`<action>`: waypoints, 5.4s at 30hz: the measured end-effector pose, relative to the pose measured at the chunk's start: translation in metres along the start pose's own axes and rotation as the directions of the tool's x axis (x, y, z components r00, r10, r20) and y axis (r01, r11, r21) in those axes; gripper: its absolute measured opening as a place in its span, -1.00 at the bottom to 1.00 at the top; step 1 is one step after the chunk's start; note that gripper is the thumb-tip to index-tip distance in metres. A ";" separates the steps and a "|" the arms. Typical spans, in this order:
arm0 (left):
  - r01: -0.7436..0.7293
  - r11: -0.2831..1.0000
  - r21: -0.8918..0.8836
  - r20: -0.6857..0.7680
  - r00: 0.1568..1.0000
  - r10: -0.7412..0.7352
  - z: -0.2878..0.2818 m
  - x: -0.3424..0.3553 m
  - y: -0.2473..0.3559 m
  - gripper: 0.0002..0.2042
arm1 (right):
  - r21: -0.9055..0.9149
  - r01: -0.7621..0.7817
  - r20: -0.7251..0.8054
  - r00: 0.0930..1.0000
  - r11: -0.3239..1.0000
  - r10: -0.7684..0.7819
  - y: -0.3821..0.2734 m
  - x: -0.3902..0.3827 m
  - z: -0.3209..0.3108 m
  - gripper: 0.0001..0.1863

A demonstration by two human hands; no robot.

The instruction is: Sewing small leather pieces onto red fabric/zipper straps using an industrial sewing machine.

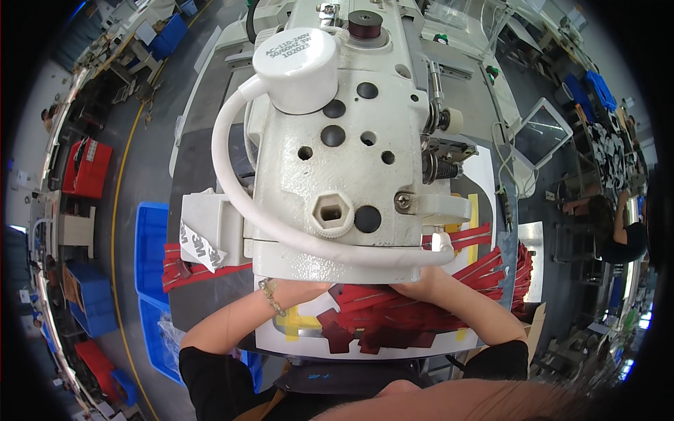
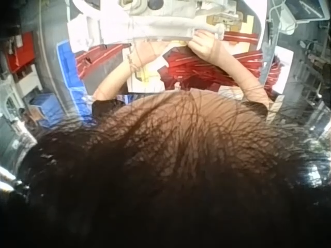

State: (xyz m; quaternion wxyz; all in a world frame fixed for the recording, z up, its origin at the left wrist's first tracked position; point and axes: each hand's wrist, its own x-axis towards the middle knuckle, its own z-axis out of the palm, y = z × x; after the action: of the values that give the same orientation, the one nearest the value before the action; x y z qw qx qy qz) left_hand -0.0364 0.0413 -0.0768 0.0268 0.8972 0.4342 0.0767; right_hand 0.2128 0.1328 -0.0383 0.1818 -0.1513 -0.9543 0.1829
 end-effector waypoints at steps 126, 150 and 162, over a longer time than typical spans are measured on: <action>0.400 0.894 0.201 -0.236 0.906 -0.353 -0.020 0.012 0.030 -0.75 | -0.297 -0.292 -0.226 0.947 0.909 0.230 -0.051 0.033 0.028 -0.83; 0.367 0.899 0.238 -0.253 0.917 -0.307 -0.019 0.002 0.013 -0.59 | 0.036 -0.246 -0.152 0.957 0.968 0.249 -0.044 0.021 0.015 -0.74; 0.425 0.743 -0.517 0.185 0.903 -0.388 -0.042 0.026 -0.054 -0.54 | 0.055 -0.222 -0.184 0.956 0.973 0.229 -0.021 0.021 0.016 -0.77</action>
State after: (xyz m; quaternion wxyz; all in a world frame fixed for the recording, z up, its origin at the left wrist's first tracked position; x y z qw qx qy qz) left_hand -0.0695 0.0944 -0.0385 0.3111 0.7374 0.5777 0.1601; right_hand 0.1834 0.1167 -0.0377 0.2522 -0.2726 -0.9059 0.2035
